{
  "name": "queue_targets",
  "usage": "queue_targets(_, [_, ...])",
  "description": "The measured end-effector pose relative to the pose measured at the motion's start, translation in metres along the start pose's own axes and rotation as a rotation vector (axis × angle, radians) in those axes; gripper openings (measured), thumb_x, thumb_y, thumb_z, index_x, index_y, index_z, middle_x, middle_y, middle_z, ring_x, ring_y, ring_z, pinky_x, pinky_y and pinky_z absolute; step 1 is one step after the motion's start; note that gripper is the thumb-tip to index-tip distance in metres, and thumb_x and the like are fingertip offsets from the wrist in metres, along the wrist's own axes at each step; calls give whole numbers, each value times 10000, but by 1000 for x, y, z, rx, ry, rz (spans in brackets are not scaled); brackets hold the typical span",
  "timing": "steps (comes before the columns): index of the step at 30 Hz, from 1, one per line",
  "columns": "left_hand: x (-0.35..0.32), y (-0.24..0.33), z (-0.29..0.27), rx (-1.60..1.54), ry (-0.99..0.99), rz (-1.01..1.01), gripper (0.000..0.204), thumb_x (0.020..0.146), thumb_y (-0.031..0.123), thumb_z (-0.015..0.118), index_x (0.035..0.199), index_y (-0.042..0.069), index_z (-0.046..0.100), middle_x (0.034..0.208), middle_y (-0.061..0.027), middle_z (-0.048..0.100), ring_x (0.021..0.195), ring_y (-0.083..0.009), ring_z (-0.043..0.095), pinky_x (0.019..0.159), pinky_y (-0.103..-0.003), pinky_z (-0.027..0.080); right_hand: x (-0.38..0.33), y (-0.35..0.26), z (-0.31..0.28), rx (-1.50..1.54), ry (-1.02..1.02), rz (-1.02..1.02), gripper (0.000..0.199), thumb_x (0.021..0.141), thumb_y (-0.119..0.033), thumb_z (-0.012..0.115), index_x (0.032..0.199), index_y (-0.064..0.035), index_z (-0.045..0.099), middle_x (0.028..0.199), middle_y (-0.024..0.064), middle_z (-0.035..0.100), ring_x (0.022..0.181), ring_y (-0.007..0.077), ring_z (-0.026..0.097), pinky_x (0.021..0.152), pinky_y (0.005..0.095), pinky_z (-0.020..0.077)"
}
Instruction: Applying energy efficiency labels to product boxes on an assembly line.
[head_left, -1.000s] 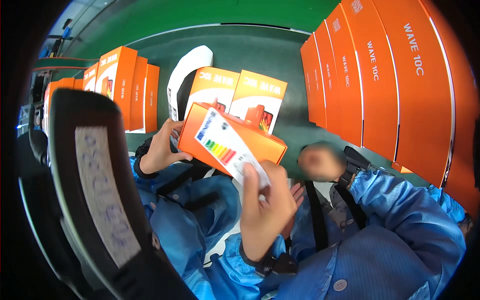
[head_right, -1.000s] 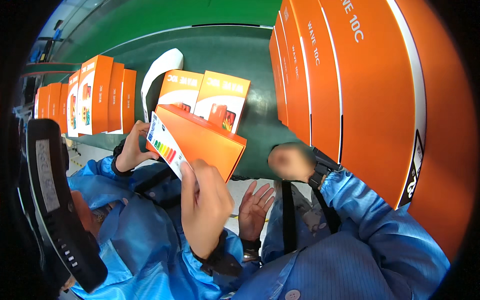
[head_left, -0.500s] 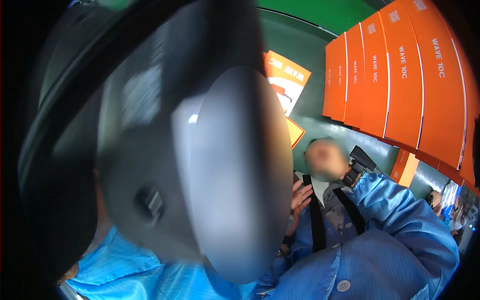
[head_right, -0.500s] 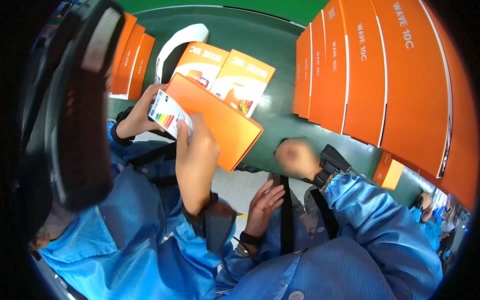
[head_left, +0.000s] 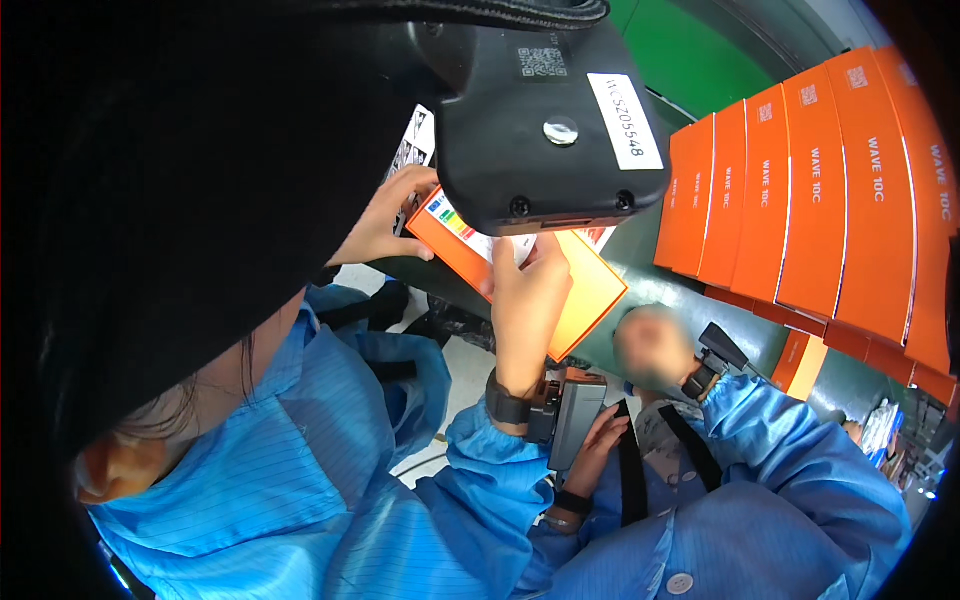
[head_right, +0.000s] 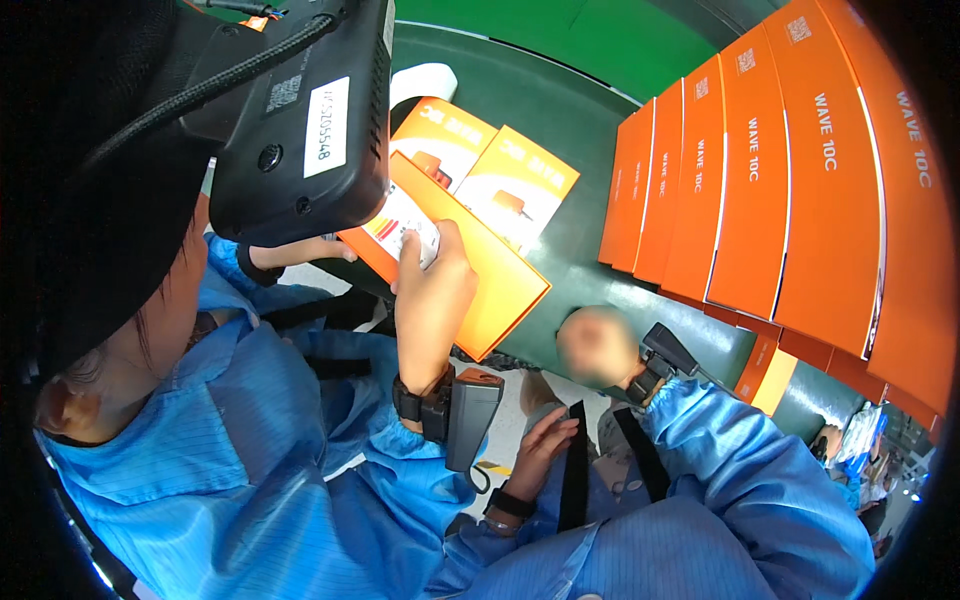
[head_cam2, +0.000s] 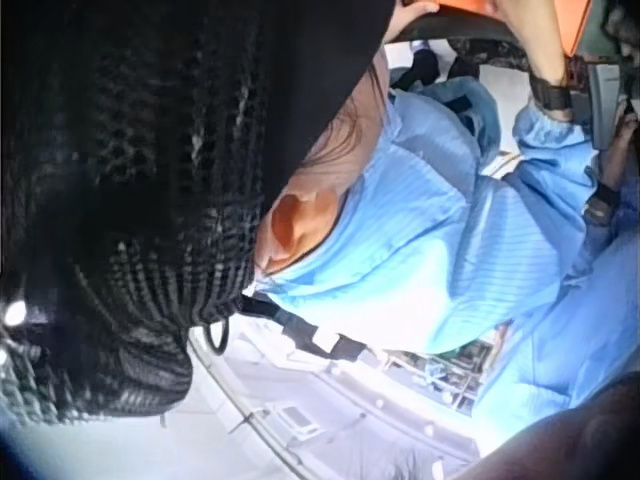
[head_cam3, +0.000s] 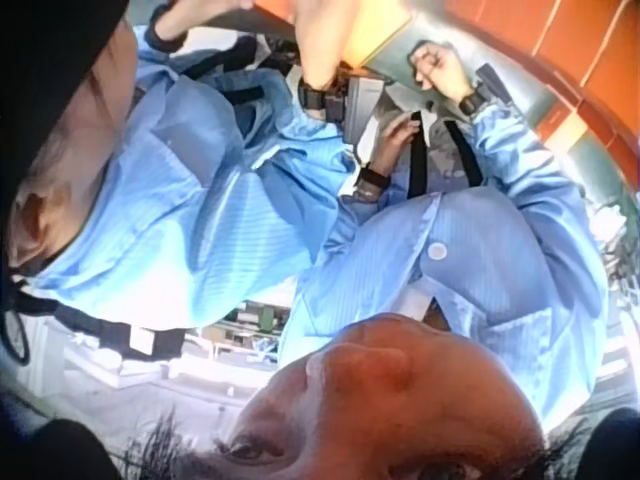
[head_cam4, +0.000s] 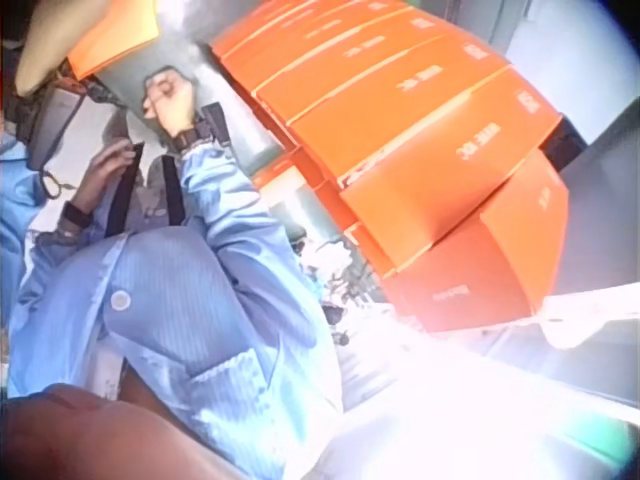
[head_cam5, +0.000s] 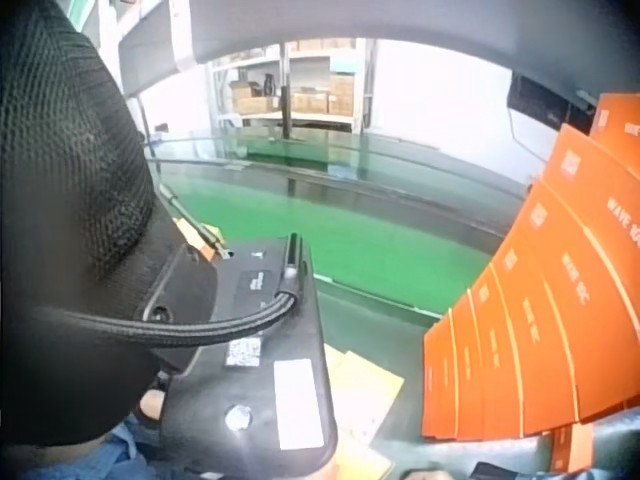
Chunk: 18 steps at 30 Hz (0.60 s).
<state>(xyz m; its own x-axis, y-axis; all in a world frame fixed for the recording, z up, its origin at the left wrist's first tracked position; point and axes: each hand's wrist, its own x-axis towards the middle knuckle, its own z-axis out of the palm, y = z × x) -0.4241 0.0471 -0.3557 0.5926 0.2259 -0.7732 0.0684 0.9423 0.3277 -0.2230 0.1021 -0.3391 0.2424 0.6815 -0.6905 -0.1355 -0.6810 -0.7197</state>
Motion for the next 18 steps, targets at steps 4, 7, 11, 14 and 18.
queue_targets(4, [2, -3, -3, -5, -26, 22, 413, 899, 198, 490, 1295, 106, 416, 1194, -84, 542, 1085, -160, 507, 930, -300, 364, -1, -4, -1, -4, 2, 11, 105, 848, -86, 569, 781, -8, 544, 559, 42, 570, 422, 76, 512, 392, 212, 415])
queue_targets(7, [10, 17, -5, -63, -10, 26, 394, 899, 209, 495, 1272, 106, 421, 1163, -78, 539, 1057, -155, 504, 908, -296, 361, -1, -4, 1, 4, 3, 17, 105, 846, -87, 572, 782, -9, 543, 559, 45, 572, 419, 78, 513, 387, 213, 412])
queue_targets(11, [65, 143, -11, -1215, -375, 200, 316, 892, 201, 508, 1181, 92, 441, 1028, -67, 531, 922, -132, 499, 809, -269, 371, -1, -2, -1, -2, 8, 9, 106, 845, -88, 574, 784, -8, 543, 559, 46, 574, 419, 80, 516, 384, 216, 414])
queue_targets(14, [71, 193, 6, -1690, -639, 85, 260, 887, 194, 518, 1113, 81, 456, 927, -59, 525, 821, -115, 496, 735, -249, 379, -1, -4, -2, 8, 9, 19, 106, 844, -86, 575, 782, -7, 544, 559, 47, 574, 419, 81, 518, 384, 217, 419])
queue_targets(18, [58, 218, 22, -1965, -796, -23, 193, 880, 185, 531, 1022, 67, 477, 793, -48, 516, 687, -93, 491, 637, -222, 389, -2, -6, 1, -9, 0, 12, 113, 844, -81, 574, 766, -4, 545, 555, 51, 577, 423, 82, 527, 383, 217, 423])
